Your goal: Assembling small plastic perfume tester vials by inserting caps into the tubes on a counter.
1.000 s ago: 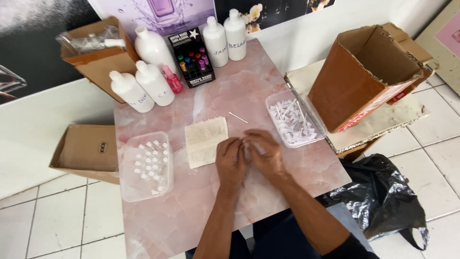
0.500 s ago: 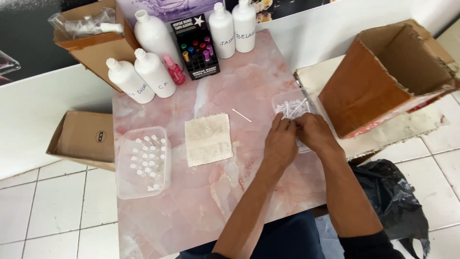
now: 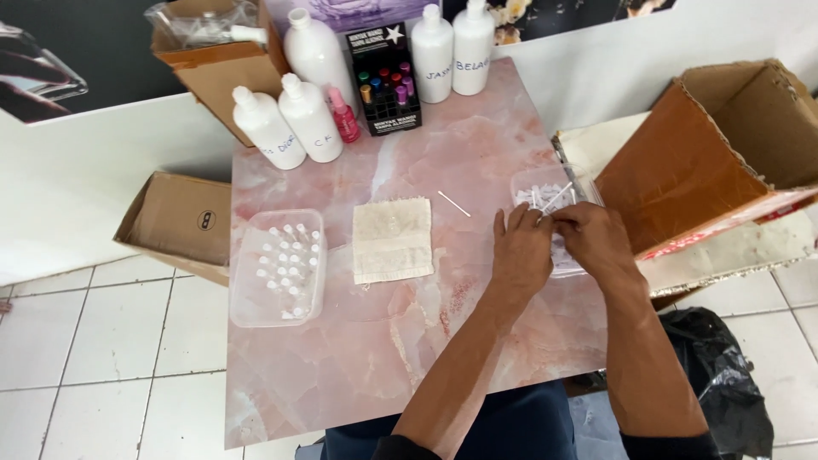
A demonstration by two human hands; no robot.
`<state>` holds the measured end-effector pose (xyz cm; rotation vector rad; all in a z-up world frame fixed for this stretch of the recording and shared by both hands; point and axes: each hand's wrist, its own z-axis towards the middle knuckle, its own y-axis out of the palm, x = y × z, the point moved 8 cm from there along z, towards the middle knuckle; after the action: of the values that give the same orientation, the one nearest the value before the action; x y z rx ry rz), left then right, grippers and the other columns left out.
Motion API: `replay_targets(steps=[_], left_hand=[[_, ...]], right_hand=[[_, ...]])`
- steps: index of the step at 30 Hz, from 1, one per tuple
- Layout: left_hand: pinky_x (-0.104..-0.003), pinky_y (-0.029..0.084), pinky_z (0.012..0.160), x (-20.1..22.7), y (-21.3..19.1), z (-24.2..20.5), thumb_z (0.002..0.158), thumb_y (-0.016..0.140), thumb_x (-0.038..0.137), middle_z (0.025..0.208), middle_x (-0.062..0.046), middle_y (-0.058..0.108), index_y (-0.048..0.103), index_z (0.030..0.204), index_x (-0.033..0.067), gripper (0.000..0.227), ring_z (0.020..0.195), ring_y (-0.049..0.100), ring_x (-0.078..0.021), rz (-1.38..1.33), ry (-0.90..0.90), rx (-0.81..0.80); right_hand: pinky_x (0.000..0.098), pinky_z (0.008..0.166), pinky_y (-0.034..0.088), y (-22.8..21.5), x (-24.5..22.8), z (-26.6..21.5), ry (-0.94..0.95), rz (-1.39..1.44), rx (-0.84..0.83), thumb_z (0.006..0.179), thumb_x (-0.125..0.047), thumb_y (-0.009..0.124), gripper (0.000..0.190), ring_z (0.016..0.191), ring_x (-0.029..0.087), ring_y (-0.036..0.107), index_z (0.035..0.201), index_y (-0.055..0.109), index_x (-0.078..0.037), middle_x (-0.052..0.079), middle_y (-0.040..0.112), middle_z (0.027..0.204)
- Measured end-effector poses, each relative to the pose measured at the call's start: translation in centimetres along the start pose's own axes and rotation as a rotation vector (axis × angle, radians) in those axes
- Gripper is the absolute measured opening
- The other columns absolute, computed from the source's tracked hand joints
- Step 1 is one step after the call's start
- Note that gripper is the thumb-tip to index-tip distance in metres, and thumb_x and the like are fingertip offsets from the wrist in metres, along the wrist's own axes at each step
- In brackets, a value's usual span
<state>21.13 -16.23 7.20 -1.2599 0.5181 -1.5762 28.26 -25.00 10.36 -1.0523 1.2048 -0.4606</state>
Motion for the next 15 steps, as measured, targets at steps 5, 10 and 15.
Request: replay_targets(steps=[5,10,15], left_hand=[[-0.064,0.029,0.120,0.0,0.4,0.3,0.081,0.072,0.005,0.119,-0.007,0.069,0.071,0.120,0.0128,0.040,0.133,0.055,-0.0301,0.006,0.050,0.045],[-0.050,0.044,0.111,-0.3,0.0,1.0,0.085,0.073,0.005,0.107,-0.005,0.070,0.074,0.110,0.0147,0.027,0.115,0.063,-0.0252,-0.068,0.110,0.192],[-0.038,0.052,0.085,-1.0,-3.6,1.4,0.088,0.072,0.008,0.091,-0.006,0.066,0.071,0.097,0.0135,0.011,0.093,0.064,-0.0280,-0.404,0.069,0.281]], right_hand=[[0.0464,0.084,0.058,-2.2,-0.7,-1.1,-0.132,0.062,0.124,0.092,-0.008,0.072,0.015,0.094,0.033,0.073,0.104,0.080,-0.014,0.013,0.076,0.097],[0.0384,0.076,0.056,-3.8,-1.9,-2.5,-0.207,0.164,0.232,0.090,-0.009,0.078,0.010,0.085,0.024,0.072,0.098,0.080,-0.015,0.008,0.072,0.087],[0.0252,0.075,0.054,-4.9,-4.4,-4.2,-0.251,0.394,0.316,0.089,-0.009,0.085,0.009,0.080,0.013,0.068,0.094,0.079,-0.014,0.003,0.070,0.082]])
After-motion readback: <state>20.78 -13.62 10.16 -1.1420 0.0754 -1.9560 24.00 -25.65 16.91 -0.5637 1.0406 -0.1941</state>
